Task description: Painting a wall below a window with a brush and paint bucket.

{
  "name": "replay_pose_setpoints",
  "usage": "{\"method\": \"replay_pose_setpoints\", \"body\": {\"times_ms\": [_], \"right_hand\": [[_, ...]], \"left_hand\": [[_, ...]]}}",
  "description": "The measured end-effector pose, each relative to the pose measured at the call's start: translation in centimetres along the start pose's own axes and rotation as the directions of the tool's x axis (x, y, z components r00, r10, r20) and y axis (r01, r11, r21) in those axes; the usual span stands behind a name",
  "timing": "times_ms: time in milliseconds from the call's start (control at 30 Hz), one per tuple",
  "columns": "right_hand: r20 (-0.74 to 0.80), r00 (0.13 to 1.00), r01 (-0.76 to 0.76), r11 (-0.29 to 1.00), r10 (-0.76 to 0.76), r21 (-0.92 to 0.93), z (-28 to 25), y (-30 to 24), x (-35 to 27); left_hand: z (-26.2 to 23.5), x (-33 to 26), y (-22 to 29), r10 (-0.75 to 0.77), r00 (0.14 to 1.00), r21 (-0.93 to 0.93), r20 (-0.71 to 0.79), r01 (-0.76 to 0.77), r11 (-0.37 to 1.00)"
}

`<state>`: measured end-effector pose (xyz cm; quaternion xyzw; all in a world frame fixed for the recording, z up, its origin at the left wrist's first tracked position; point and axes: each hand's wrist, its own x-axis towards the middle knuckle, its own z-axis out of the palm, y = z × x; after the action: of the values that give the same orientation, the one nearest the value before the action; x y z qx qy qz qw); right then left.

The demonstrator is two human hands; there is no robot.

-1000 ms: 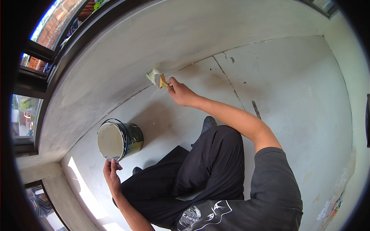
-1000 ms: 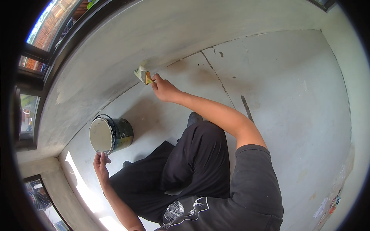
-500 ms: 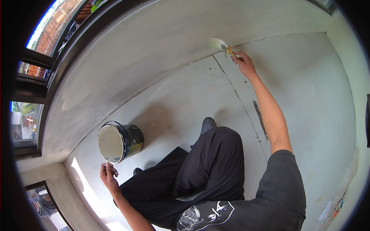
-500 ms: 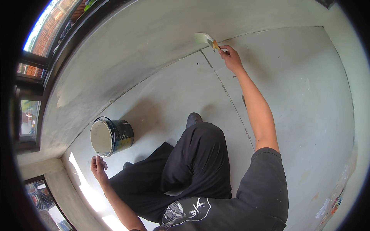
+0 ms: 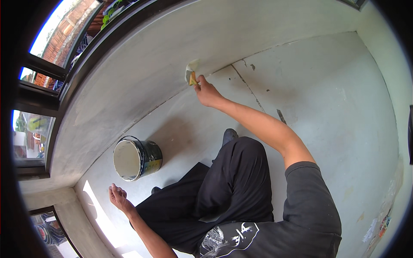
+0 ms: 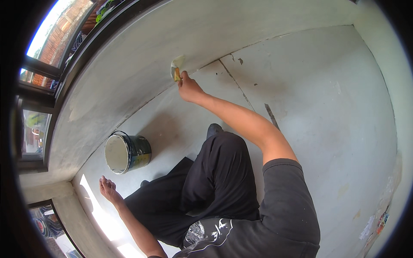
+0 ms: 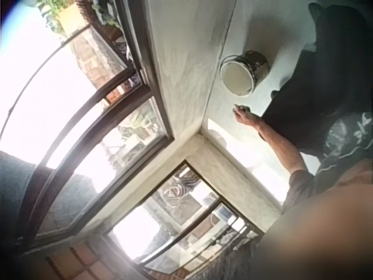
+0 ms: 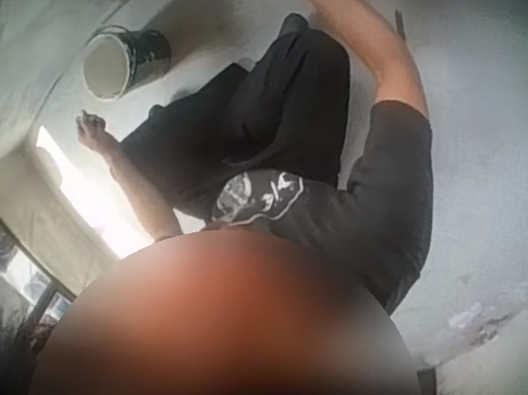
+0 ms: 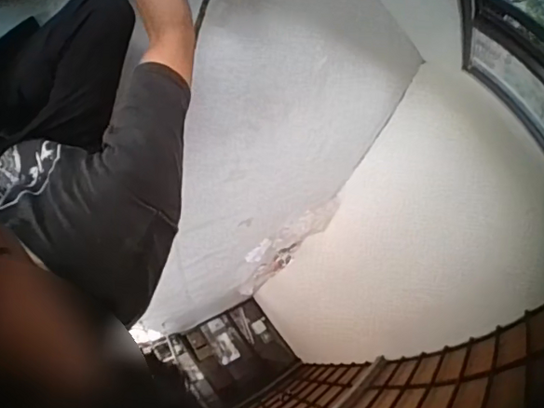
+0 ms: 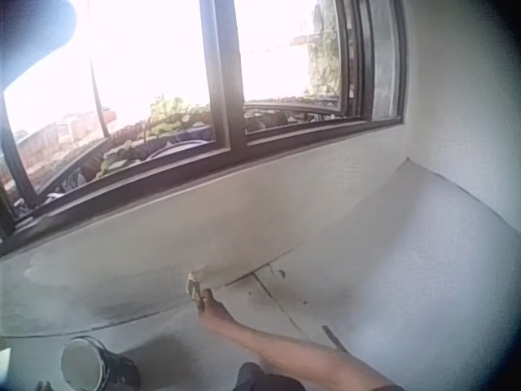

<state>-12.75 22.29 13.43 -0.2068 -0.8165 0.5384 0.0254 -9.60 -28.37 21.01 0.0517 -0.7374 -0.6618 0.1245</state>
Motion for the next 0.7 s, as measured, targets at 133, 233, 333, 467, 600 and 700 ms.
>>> {"method": "replay_pose_setpoints", "body": {"times_ms": [133, 233, 333, 467, 600, 700], "right_hand": [[0.208, 0.971, 0.125, 0.992, -0.122, -0.001, 1.4, -2.5, -2.5], [0.237, 0.958, 0.178, 0.983, -0.163, -0.044, 0.5, -0.7, -2.2], [-0.050, 0.996, 0.063, 0.992, -0.068, -0.105, -3.7, 4.8, -0.1], [-0.552, 0.828, -0.149, 0.988, 0.101, -0.042, -12.4, 13.2, 1.5], [-0.568, 0.809, -0.173, 0.985, 0.152, 0.016, -13.7, 15.2, 1.2], [-0.492, 0.858, -0.148, 0.988, 0.145, 0.034, -10.0, 13.5, 2.7]], "left_hand": [[-0.1, -0.1, 0.2, -0.001, 0.999, -0.012, -0.032, 0.001, 1.000], [-0.6, 0.1, 0.1, -0.007, 1.000, -0.019, -0.014, 0.006, 1.000], [-0.2, -0.2, 0.3, 0.003, 0.999, -0.035, -0.035, -0.004, 0.999], [0.3, -0.7, 1.3, 0.007, 0.996, -0.064, -0.090, -0.013, 0.998], [-0.4, -1.1, 2.3, 0.058, 0.995, -0.088, -0.082, -0.065, 0.994], [-0.5, -0.4, 1.9, 0.071, 0.996, -0.014, -0.057, -0.072, 0.997]]}}
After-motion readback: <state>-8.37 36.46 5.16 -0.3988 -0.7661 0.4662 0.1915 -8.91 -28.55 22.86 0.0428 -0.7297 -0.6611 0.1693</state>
